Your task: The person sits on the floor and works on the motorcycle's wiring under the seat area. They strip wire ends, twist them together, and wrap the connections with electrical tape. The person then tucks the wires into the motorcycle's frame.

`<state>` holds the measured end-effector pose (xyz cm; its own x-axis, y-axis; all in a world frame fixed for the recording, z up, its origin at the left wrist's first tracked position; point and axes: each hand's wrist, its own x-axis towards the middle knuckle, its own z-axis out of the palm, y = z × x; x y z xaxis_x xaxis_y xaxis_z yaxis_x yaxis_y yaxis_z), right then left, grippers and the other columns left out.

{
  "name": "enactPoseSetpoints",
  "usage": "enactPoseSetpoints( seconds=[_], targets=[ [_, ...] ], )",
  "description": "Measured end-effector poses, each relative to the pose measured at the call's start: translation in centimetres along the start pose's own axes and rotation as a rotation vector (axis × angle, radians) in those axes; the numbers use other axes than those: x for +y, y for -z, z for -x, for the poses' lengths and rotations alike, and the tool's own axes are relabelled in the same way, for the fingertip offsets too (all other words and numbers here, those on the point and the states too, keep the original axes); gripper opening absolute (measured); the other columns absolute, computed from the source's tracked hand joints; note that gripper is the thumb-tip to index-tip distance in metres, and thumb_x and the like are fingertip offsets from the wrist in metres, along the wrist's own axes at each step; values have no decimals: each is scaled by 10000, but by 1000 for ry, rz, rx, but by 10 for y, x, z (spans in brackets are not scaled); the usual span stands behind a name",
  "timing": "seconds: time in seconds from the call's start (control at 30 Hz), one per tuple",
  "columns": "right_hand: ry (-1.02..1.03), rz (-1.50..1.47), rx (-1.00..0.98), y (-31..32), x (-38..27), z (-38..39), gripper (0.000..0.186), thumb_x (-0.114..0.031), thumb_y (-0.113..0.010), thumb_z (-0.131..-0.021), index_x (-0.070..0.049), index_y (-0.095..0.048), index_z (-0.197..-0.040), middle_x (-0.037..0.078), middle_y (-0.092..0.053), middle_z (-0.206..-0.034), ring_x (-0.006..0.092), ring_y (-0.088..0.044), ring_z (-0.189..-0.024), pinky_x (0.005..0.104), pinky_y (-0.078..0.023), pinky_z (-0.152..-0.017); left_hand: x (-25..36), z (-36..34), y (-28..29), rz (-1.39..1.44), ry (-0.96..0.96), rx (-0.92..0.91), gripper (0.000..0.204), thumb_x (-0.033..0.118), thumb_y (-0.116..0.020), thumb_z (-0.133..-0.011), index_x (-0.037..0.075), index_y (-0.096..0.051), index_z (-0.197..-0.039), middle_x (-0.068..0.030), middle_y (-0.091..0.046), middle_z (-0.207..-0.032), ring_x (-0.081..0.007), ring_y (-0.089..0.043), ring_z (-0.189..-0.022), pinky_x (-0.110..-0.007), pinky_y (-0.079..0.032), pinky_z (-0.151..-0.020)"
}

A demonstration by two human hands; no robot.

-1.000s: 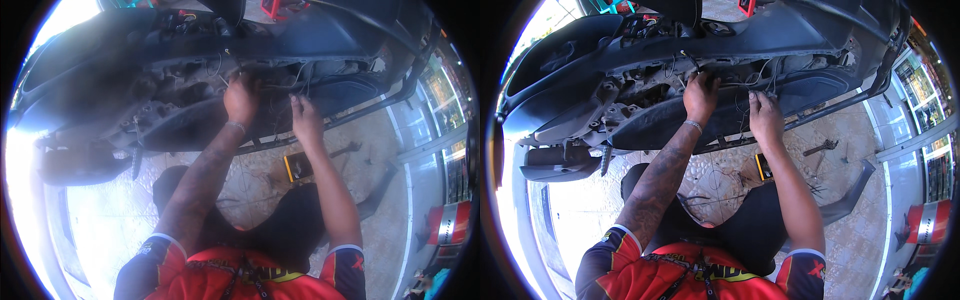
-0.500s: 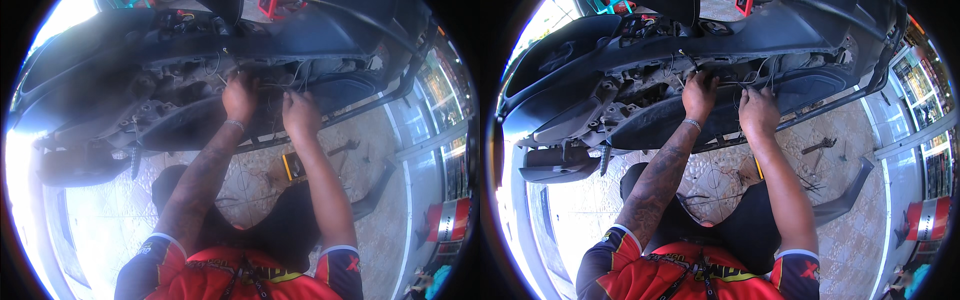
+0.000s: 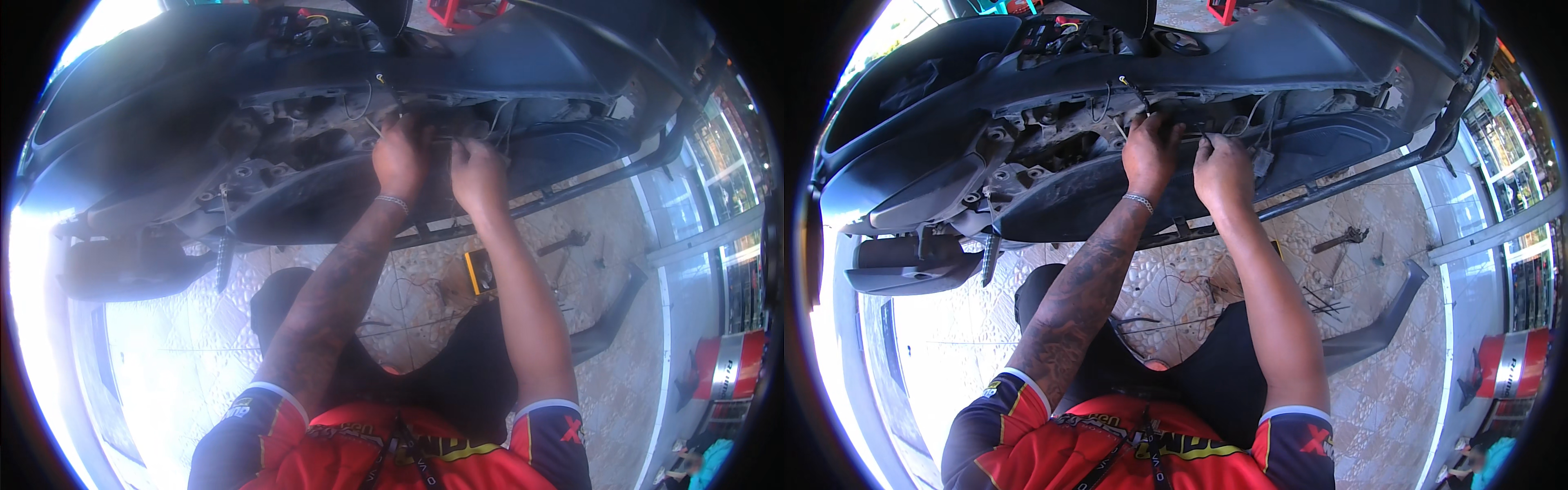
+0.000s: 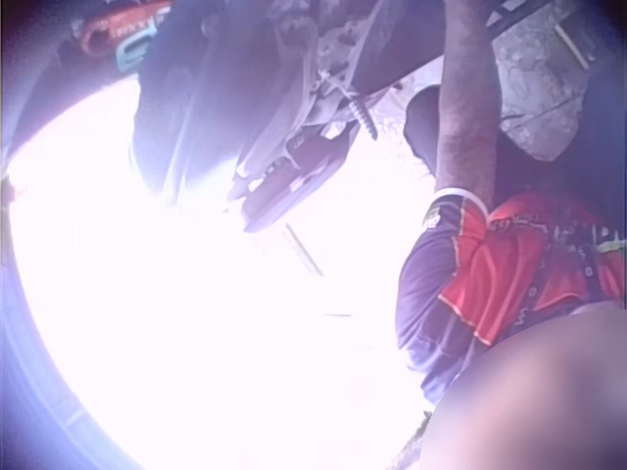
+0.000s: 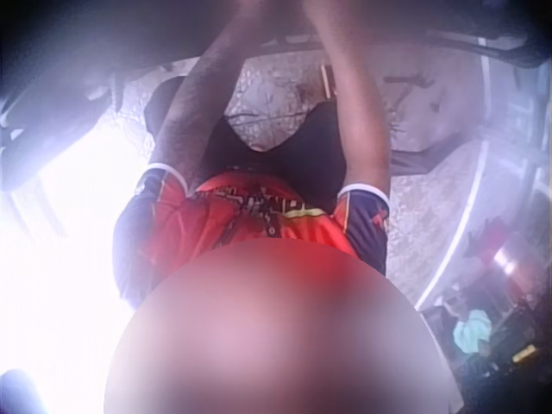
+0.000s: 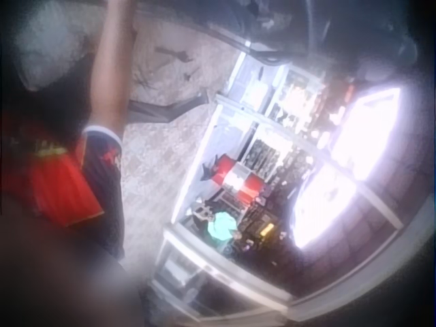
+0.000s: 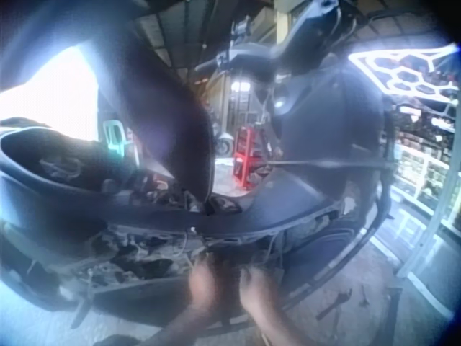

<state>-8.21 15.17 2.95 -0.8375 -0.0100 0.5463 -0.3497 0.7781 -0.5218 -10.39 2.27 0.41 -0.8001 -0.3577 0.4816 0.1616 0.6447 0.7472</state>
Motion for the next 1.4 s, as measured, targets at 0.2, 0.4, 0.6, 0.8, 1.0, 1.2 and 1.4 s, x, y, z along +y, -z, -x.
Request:
enactPoseSetpoints(
  seconds=[0.2,0.4,0.6,0.8,1.0,1.2,1.4],
  targets=[
    [-514,-269,-515,30,39,20,273,-229,-558,-996,-9,-702,-1070,123,-702,-899,252,-655,-812,376,-512,-725,2,-2,5,6,56,-50,317,283,-754,-877,65,-727,-1105,-183,-666,-1146,-389,-685,-989,-455,-563,-848],
    [-647,-544,-588,4,73,36,262,-223,-538,-1046,-56,-726,-1120,-4,-599,-803,78,-533,-704,252,-445,-625,6,1,8,38,46,-35,314,285,-753,-877,69,-730,-1105,-178,-668,-1146,-384,-685,-995,-450,-562,-858],
    [-965,-952,-339,-58,52,23,221,-237,-562,-1051,-99,-733,-1065,-36,-576,-775,54,-513,-636,208,-388,-557,5,0,7,19,17,-14,263,248,-731,-867,91,-722,-1078,-184,-659,-1169,-398,-701,-919,-486,-572,-798],
    [-827,-1190,-57,-89,19,15,120,-199,-635,-1006,-98,-699,-996,-35,-608,-787,60,-536,-641,230,-411,-558,5,0,10,50,62,-44,340,285,-749,-873,57,-729,-1124,-192,-670,-1143,-384,-695,-982,-447,-567,-855],
    [-722,-1237,-21,-92,25,-3,157,-206,-675,-973,-73,-674,-1056,-5,-655,-859,97,-590,-711,258,-455,-612,6,-3,7,19,62,-50,345,286,-751,-866,52,-729,-1119,-200,-669,-1134,-391,-696,-967,-449,-568,-842],
    [-695,-1231,-203,-82,41,-10,168,-132,-647,-961,-41,-659,-1101,44,-683,-957,131,-642,-773,274,-509,-657,7,-1,6,30,8,-12,319,267,-756,-859,43,-729,-1085,-198,-670,-1096,-393,-694,-938,-455,-568,-824],
    [-724,-1076,-319,-68,49,-22,182,-36,-582,-961,-15,-657,-1126,92,-700,-1035,178,-690,-858,314,-579,-749,10,0,4,19,20,-26,321,275,-757,-860,47,-732,-1085,-199,-670,-1100,-388,-694,-951,-450,-569,-828]
  ],
)
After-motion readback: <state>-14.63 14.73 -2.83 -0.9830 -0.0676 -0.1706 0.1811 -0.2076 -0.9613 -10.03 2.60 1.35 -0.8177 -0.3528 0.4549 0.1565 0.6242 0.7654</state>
